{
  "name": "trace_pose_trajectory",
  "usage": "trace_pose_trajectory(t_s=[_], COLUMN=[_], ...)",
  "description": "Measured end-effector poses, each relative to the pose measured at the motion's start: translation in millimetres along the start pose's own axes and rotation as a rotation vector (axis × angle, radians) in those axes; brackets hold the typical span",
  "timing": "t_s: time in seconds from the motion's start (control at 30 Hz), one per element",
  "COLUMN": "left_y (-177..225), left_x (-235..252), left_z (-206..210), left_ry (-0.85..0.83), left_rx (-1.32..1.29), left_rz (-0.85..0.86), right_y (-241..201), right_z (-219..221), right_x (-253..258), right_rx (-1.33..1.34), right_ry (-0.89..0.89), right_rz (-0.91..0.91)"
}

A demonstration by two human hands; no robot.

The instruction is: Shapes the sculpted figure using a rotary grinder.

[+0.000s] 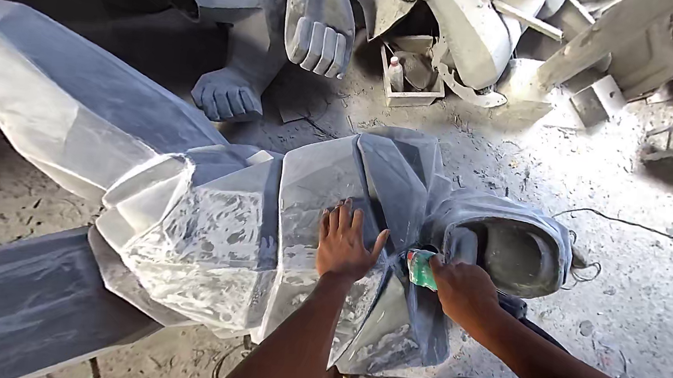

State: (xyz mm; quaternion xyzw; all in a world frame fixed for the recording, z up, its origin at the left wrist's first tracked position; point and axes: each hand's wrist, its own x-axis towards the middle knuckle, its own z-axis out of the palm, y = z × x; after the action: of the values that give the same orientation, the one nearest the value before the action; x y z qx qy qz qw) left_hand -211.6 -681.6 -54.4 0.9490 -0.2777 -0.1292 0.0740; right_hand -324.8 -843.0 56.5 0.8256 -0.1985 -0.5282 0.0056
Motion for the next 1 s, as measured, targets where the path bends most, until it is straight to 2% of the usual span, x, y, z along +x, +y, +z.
trace_pose_trajectory(t_s=[0.13,0.3,0.43,0.5,0.6,0.7,0.77,0.87,1.0], left_y=[-0.7,-0.4,-1.7,-1.2,0.1,-0.2,-0.5,-1.6,-3.2], left_x=[1.0,1.2,0.8,0.9,2.6,3.0,2.7,2.8,2.3], left_z=[0.8,1.5,1.8,1.5,2.4,3.3,5.2,7.4,8.5], left_ry=[-0.002,-0.013,-0.01,-0.012,-0.004,-0.003,0.012,0.047,0.046], left_rx=[-0.025,-0.013,-0.009,-0.01,-0.007,0.002,0.011,0.026,0.037], left_rz=[-0.003,-0.006,-0.003,-0.003,-0.01,-0.013,-0.009,0.006,0.022], right_y=[-3.7,15.9,35.6,56.3,81.2,63.4,42.7,17.0,-1.7], right_z=[-17.8,-33.8,-45.7,-44.7,-18.2,16.9,34.8,61.5,81.8], right_x=[4.9,10.5,19.6,31.6,51.1,48.7,46.8,46.2,25.0], right_rx=[-0.041,-0.106,0.041,0.237,0.833,1.602,1.973,2.194,2.132], right_ry=[-0.033,-0.028,0.075,0.124,0.154,0.102,0.025,-0.012,0.145], right_rz=[-0.009,-0.054,0.007,0.059,0.091,0.093,0.108,0.078,-0.011])
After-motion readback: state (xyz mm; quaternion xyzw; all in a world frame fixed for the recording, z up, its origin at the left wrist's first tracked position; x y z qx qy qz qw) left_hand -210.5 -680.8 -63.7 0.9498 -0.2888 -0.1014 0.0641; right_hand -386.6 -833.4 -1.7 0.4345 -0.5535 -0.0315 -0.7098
